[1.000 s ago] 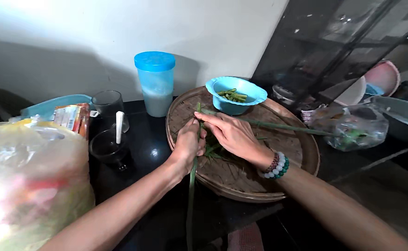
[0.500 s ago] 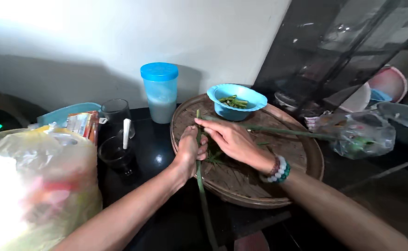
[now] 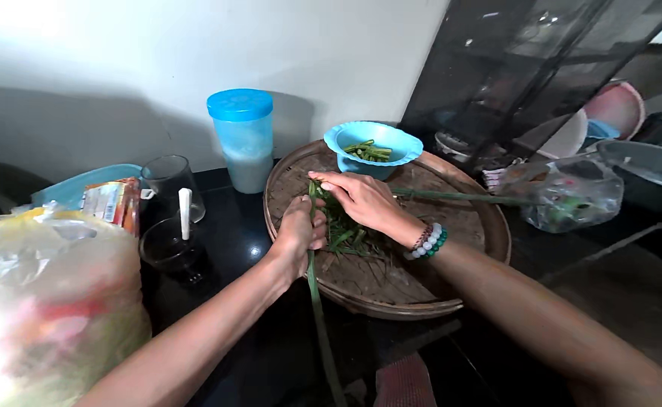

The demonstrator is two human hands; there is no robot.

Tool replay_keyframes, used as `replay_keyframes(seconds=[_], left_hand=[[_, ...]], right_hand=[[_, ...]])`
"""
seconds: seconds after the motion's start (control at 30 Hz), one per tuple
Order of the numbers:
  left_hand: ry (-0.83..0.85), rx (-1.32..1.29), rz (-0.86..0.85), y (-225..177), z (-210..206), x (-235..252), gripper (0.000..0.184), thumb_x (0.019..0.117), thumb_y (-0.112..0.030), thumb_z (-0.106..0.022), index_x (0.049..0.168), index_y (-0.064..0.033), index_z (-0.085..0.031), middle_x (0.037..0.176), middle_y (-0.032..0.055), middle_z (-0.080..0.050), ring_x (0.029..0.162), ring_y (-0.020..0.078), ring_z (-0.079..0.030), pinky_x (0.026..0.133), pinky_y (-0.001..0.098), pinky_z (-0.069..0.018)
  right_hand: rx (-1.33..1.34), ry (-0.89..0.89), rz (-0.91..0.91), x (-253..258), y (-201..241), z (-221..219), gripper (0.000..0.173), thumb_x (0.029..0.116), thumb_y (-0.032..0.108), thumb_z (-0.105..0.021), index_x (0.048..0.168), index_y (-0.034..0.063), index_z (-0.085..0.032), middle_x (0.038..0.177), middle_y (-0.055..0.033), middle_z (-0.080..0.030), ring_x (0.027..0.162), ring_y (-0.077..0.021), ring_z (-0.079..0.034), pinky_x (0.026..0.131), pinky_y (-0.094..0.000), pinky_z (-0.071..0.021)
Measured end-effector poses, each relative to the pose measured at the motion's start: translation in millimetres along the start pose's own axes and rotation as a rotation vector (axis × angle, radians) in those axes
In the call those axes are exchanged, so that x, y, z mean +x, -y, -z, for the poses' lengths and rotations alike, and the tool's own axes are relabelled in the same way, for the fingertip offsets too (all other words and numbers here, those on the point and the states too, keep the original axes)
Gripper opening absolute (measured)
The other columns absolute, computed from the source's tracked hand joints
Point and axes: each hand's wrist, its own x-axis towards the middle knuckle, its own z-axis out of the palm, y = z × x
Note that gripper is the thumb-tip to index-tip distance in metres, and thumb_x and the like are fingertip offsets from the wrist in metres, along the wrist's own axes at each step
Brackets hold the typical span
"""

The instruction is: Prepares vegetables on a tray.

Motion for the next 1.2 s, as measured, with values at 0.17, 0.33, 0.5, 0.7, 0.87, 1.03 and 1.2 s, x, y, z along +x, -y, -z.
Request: replay_keyframes(seconds=[0.17,0.33,0.5,0.7,0.87,1.03,1.2], left_hand=[[0.024,0.009,0.026,2,-3,-6,0.038,0.1146,-0.033,-0.022,0.111,-0.0089,-0.051,0.059,-0.0051,-0.035,0.041,0.0025,-0.028,0.038,0.0156,-0.0254],[0.006,-0.010,-0.014,3,-2,-7,0.038,0.1147,-0.032,-0.023,0.114,-0.0078,-0.051,0.059,-0.0044,-0.036,0.041,0.0033,-0.028,0.037,0.0164,-0.0260],[-0.031,0.038,-0.038,5,-3,-4,0.025,0.1147,-0.032,-0.025,0.111,-0.0134,-0.042,0.061,-0.0032,-0.036,0.042,0.0042,-0.029,0.038,0.0176,-0.0263],[0.024,0.162,-0.045,7,-7,-8,0.037,0.1146,-0.033,-0.025,0.120,-0.0077,-0.051,0.062,-0.0019,-0.042,0.042,0.0040,-0.032,0.038,0.0168,-0.0276],[-0.024,-0.057,-0.022,2,0,-2,0.039,0.1145,-0.031,-0.028,0.117,-0.0049,-0.057,0.068,0.0011,-0.048,0.045,0.0052,-0.040,0.040,0.0157,-0.0344],[-0.056,-0.104,-0.070,3,0,-1,0.021,0.1146,-0.025,-0.028,0.118,-0.0126,-0.044,0.068,-0.0004,-0.044,0.043,0.0039,-0.032,0.039,0.0161,-0.0285],[-0.053,-0.117,-0.054,2,2,0,0.018,0.1144,-0.025,-0.029,0.113,-0.0147,-0.044,0.066,-0.0023,-0.039,0.043,0.0036,-0.030,0.039,0.0161,-0.0262]], right_hand=[[-0.059,0.012,-0.109,-10,3,16,0.036,0.1087,0.031,-0.050,0.142,0.0273,-0.062,0.100,-0.0169,-0.070,0.083,-0.0391,-0.068,0.063,-0.0576,-0.0515],[0.057,-0.061,-0.060,-18,-15,17,0.038,0.1107,0.034,-0.042,0.144,0.0318,-0.060,0.116,-0.0062,-0.073,0.094,-0.0282,-0.071,0.074,-0.0569,-0.0557],[-0.026,0.007,0.135,-24,5,7,0.038,0.1086,0.037,-0.044,0.144,0.0432,-0.058,0.090,-0.0023,-0.068,0.072,-0.0215,-0.066,0.057,-0.0450,-0.0528],[0.023,0.027,-0.076,-10,-22,15,0.036,0.1107,0.037,-0.042,0.140,0.0344,-0.062,0.112,-0.0063,-0.074,0.090,-0.0314,-0.072,0.070,-0.0609,-0.0545],[0.063,-0.044,-0.037,-13,-13,15,0.039,0.1115,0.034,-0.038,0.144,0.0324,-0.060,0.133,0.0033,-0.069,0.105,-0.0226,-0.071,0.083,-0.0562,-0.0563],[0.076,0.005,0.121,-24,8,0,0.040,0.1098,0.037,-0.040,0.146,0.0410,-0.056,0.108,0.0003,-0.073,0.084,-0.0191,-0.070,0.067,-0.0479,-0.0566],[-0.029,-0.039,0.131,-22,9,-5,0.039,0.1091,0.037,-0.042,0.145,0.0440,-0.057,0.084,-0.0010,-0.065,0.066,-0.0202,-0.062,0.052,-0.0428,-0.0482]])
